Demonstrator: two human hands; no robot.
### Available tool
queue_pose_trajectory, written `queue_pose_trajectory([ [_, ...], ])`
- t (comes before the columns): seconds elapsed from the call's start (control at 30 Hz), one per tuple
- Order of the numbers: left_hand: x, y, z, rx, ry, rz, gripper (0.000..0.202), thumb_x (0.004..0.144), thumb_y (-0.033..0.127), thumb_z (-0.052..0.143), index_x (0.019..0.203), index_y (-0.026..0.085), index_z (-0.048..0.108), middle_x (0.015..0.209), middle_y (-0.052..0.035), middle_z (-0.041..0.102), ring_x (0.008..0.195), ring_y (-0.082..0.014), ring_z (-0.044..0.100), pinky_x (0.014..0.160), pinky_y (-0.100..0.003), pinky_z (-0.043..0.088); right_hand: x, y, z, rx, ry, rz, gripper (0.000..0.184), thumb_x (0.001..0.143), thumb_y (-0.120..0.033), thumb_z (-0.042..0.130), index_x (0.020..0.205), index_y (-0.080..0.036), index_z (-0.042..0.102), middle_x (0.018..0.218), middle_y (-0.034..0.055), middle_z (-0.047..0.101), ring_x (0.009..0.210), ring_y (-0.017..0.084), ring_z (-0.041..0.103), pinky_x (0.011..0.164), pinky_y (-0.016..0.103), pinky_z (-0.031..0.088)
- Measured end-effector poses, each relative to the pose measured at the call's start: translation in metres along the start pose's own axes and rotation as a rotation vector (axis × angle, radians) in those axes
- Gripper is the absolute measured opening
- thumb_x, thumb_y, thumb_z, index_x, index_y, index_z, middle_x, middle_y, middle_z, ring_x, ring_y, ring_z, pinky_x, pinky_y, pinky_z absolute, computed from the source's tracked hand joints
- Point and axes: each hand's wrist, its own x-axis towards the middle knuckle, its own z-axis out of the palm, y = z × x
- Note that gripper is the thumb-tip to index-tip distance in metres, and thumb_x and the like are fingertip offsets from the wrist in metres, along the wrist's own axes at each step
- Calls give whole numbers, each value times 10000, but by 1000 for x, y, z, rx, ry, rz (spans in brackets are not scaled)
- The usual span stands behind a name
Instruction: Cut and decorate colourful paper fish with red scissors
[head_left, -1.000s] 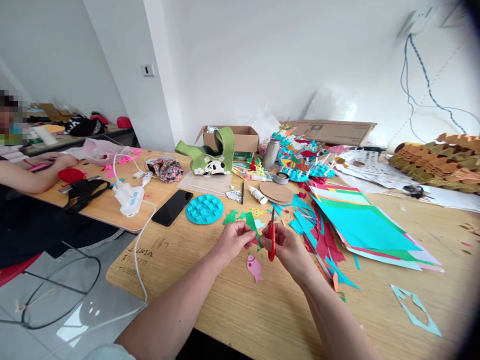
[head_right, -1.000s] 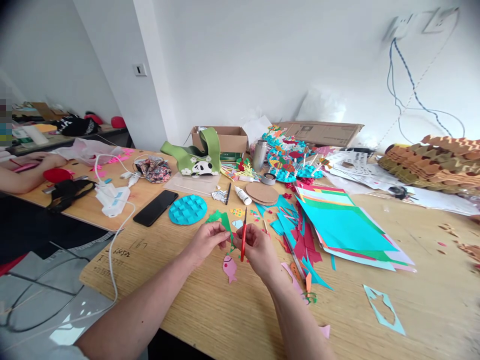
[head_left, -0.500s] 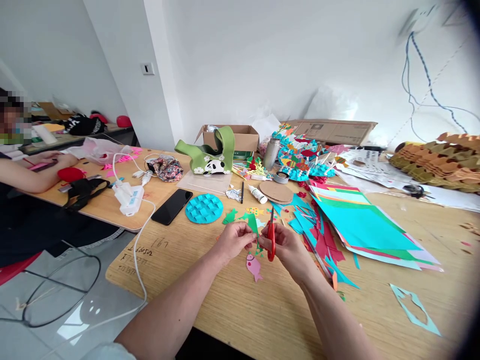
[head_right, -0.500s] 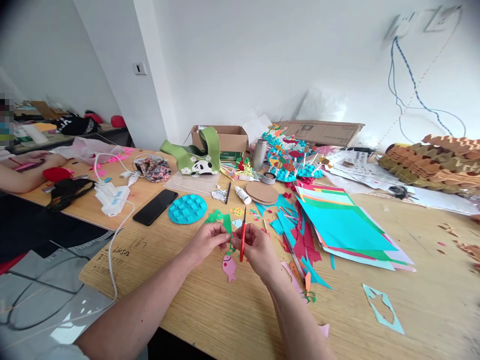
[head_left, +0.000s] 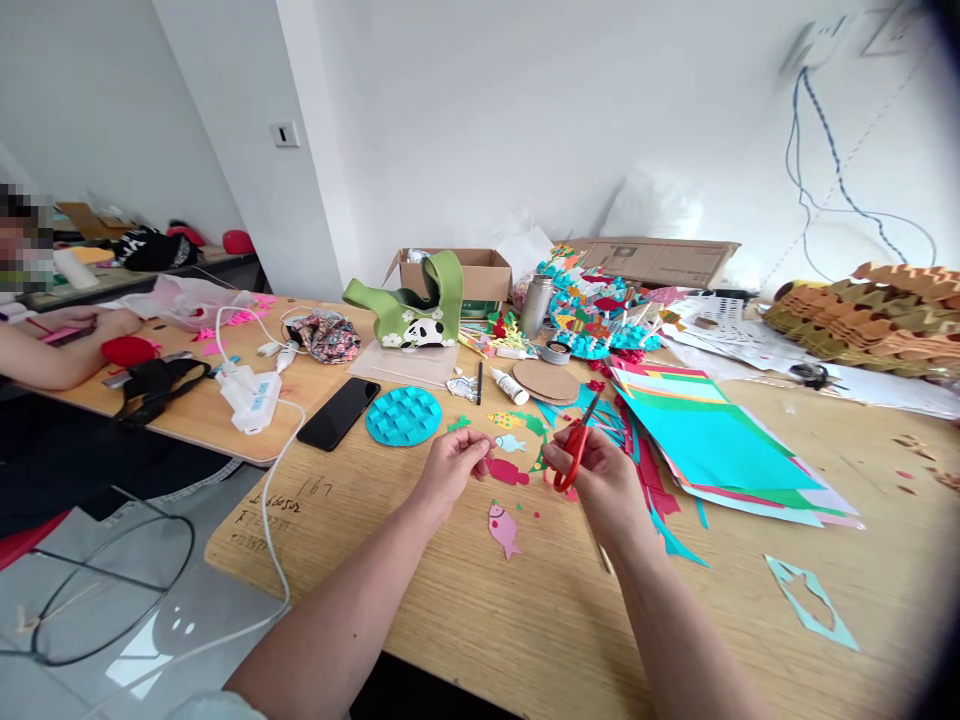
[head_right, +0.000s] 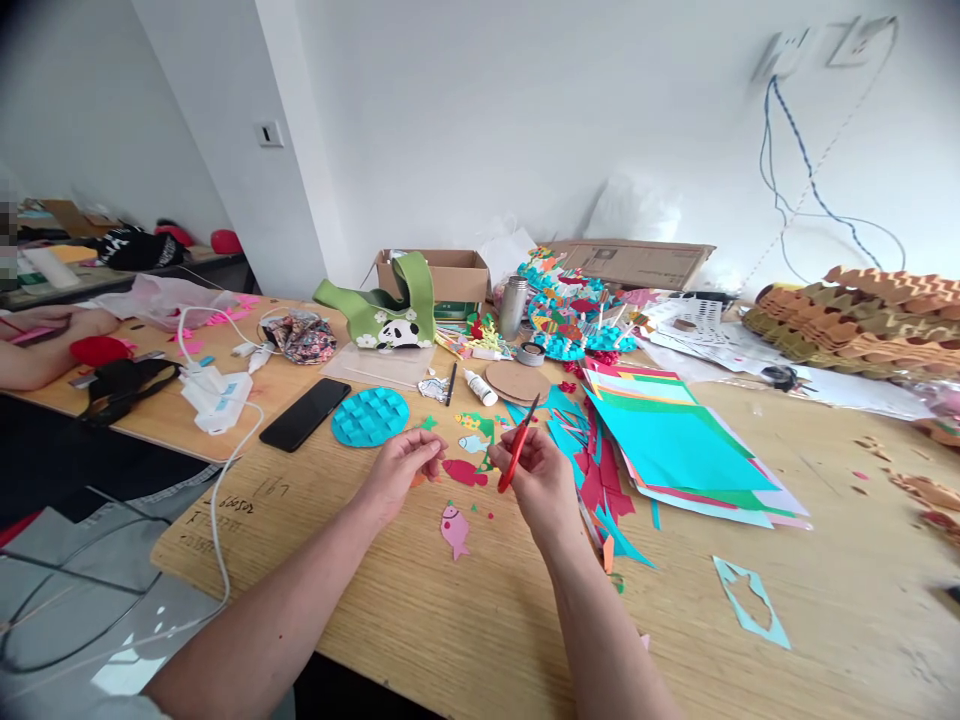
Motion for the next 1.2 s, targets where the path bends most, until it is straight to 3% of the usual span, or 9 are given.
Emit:
queue_pose_trajectory([
  [0.37,-5,2,2,30,-105,-33,210,691,340,643,689,133,610,616,-8,580,519,-86,489,526,-227,383,-6,-1,7,12,36,-58,367,558,-359,816,780,-191,576,713,-3,612,633,135,558,540,252,437],
  [0.93,-5,3,4,-13,-93,-58,154,680,290,564,623,153,524,557,12,544,502,-92,494,507,-228,382,-7,-2,9,-12,87,-96,354,586,-390,796,775,-204,563,717,8,619,651,153,582,566,276,470],
  [1.2,-4,3,3,-30,-35,-10,192,705,284,550,566,162,500,522,17,515,480,-88,478,484,-220,376,-4,1,5,41,207,-136,338,578,-357,807,758,-202,567,743,-5,600,650,134,577,571,256,463],
])
